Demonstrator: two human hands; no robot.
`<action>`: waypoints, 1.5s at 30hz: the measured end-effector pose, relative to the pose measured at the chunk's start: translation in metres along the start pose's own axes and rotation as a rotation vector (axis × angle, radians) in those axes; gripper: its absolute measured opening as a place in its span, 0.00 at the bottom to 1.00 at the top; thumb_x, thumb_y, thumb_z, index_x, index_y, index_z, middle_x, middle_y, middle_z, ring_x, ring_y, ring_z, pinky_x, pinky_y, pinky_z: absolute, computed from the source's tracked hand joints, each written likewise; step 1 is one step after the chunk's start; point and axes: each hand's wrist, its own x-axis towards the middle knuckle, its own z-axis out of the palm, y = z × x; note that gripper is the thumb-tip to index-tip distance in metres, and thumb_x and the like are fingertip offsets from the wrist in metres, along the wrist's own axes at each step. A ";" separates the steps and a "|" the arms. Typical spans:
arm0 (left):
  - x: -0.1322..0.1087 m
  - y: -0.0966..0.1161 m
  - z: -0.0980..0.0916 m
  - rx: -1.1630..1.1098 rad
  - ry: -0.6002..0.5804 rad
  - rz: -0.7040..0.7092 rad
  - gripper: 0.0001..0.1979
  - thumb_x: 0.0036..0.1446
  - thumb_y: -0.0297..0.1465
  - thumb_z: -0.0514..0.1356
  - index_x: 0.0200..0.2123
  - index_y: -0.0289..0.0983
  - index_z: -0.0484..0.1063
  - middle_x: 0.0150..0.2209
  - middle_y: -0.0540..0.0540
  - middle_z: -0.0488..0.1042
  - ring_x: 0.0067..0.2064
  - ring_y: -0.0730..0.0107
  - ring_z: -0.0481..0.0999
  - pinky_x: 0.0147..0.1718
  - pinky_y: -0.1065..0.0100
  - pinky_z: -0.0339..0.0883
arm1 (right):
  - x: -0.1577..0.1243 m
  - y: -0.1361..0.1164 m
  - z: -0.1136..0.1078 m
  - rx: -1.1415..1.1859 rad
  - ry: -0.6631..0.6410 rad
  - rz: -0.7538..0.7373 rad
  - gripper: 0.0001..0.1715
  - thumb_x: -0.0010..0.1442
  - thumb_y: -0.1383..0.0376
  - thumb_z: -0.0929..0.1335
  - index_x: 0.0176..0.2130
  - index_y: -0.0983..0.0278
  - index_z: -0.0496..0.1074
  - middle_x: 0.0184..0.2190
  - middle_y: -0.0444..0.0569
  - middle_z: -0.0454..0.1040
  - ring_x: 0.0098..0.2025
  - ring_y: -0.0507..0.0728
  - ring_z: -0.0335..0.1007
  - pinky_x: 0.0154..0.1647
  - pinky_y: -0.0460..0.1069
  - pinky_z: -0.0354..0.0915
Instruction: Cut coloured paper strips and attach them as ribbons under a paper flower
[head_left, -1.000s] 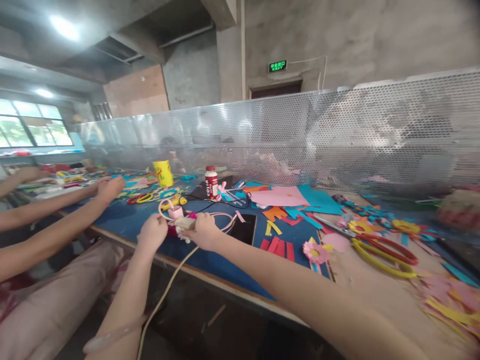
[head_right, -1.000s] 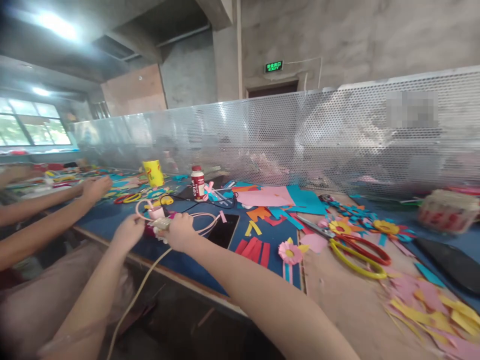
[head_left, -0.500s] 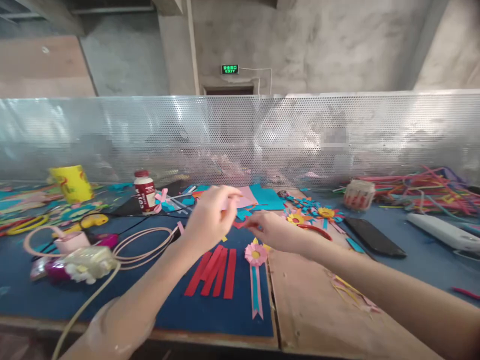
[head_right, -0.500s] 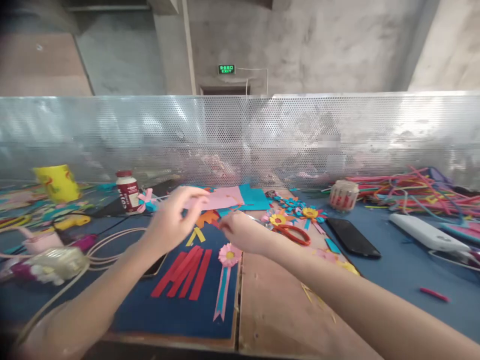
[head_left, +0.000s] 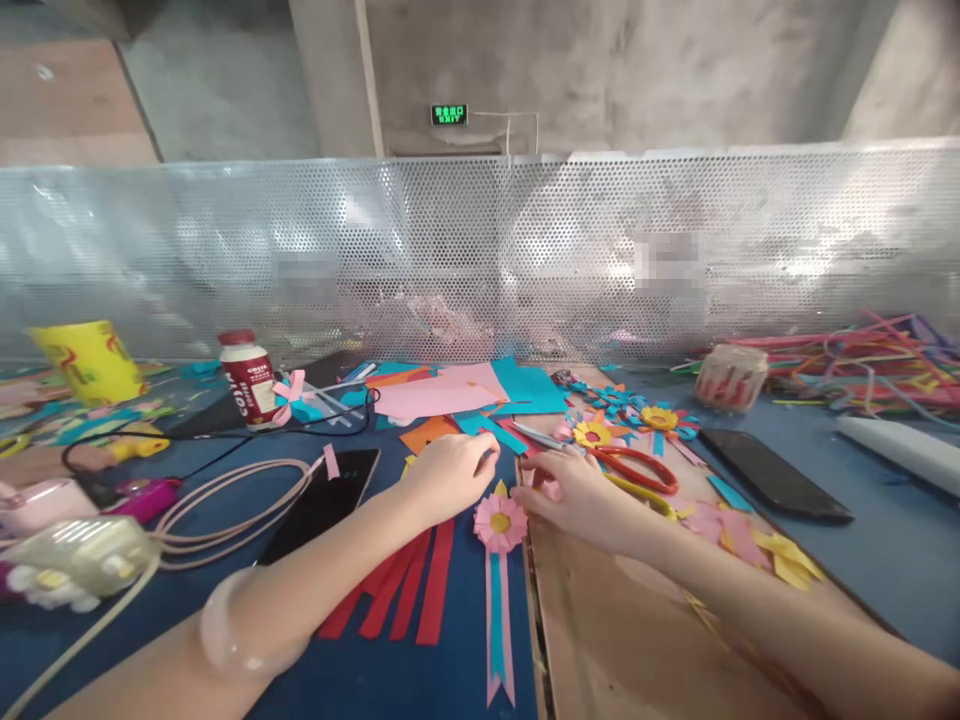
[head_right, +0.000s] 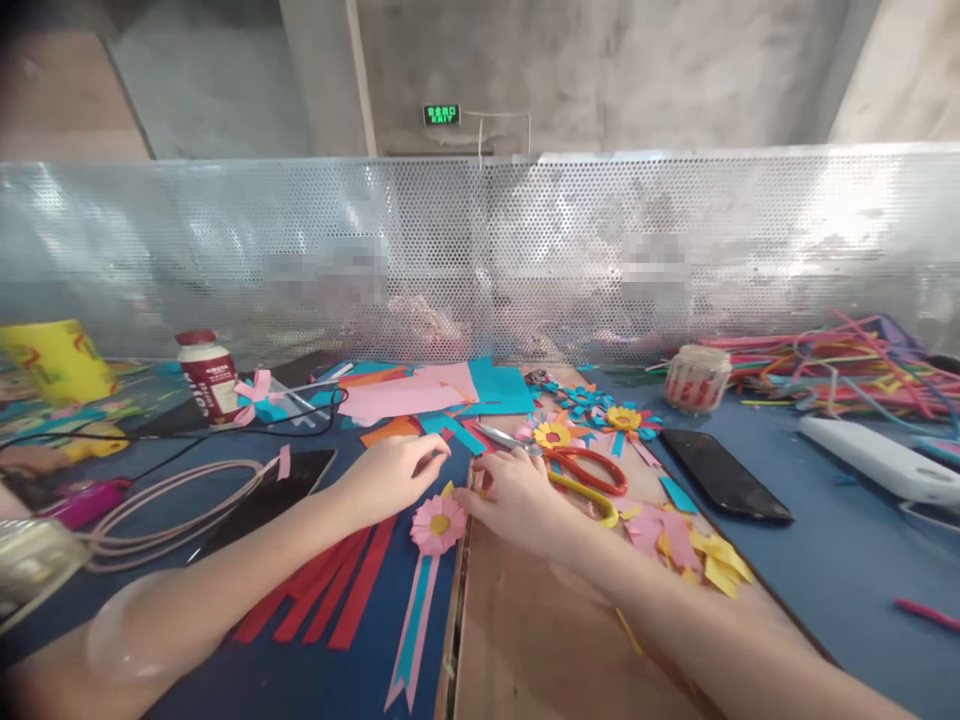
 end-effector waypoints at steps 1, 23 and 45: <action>0.000 0.002 0.000 -0.009 0.001 -0.001 0.12 0.59 0.30 0.48 0.35 0.38 0.71 0.28 0.47 0.76 0.31 0.66 0.74 0.29 0.68 0.61 | -0.001 0.001 0.001 0.011 -0.009 0.006 0.17 0.57 0.53 0.65 0.43 0.59 0.72 0.37 0.47 0.74 0.48 0.61 0.64 0.49 0.59 0.57; 0.000 0.015 -0.005 -0.802 -0.175 -0.319 0.21 0.54 0.43 0.57 0.47 0.37 0.64 0.28 0.51 0.71 0.27 0.71 0.70 0.26 0.71 0.58 | -0.005 -0.007 -0.003 0.947 0.167 0.315 0.34 0.51 0.67 0.69 0.56 0.65 0.57 0.38 0.48 0.70 0.37 0.54 0.71 0.35 0.47 0.68; 0.002 -0.011 -0.019 -0.570 -0.533 -0.193 0.32 0.46 0.46 0.63 0.52 0.37 0.64 0.34 0.45 0.76 0.36 0.62 0.75 0.33 0.67 0.61 | -0.009 -0.002 0.027 0.545 0.045 0.084 0.31 0.55 0.62 0.67 0.56 0.62 0.56 0.37 0.45 0.68 0.30 0.50 0.69 0.31 0.46 0.67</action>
